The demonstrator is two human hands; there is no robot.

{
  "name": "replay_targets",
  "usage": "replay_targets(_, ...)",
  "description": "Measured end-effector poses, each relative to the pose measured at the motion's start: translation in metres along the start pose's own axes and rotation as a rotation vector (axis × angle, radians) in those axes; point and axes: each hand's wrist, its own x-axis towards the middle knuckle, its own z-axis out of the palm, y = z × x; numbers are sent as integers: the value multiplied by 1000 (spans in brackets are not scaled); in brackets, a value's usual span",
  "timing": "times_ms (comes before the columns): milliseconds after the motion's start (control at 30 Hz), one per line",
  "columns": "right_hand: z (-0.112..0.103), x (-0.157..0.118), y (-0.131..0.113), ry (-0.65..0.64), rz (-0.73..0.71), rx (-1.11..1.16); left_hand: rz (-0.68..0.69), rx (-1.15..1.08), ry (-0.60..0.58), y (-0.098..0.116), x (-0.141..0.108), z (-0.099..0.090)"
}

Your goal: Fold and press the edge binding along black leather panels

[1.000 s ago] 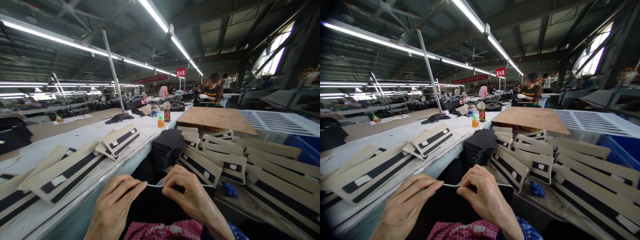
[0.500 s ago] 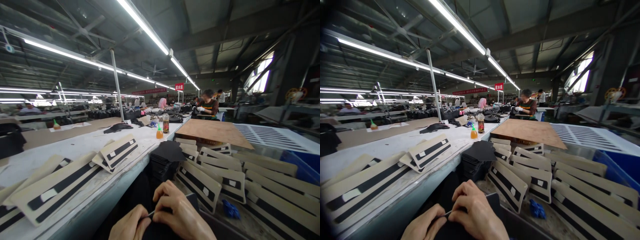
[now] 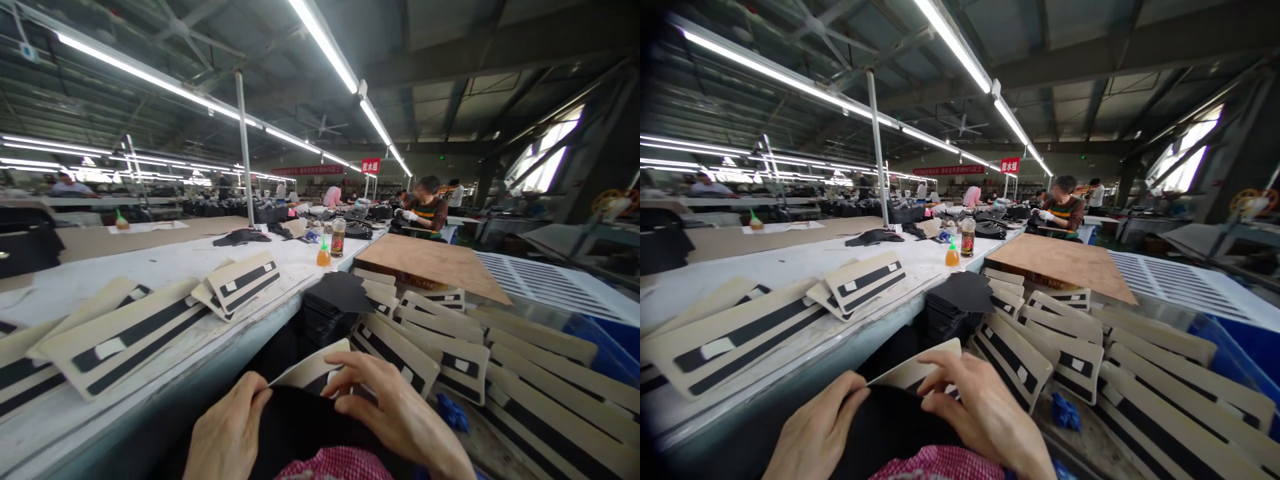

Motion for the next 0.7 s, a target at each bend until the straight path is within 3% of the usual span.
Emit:
replay_targets(167,-5,7,-1,-39,-139,-258,14,-50,-2,-6,4,-23)
replay_targets(367,-17,17,-8,128,-221,-244,86,-123,28,-1,11,-44)
replay_targets(533,-33,23,-9,16,-193,36,95,-252,-30,13,11,-66)
replay_targets(700,-36,28,-1,-77,-131,390,22,-375,-76,19,5,-80)
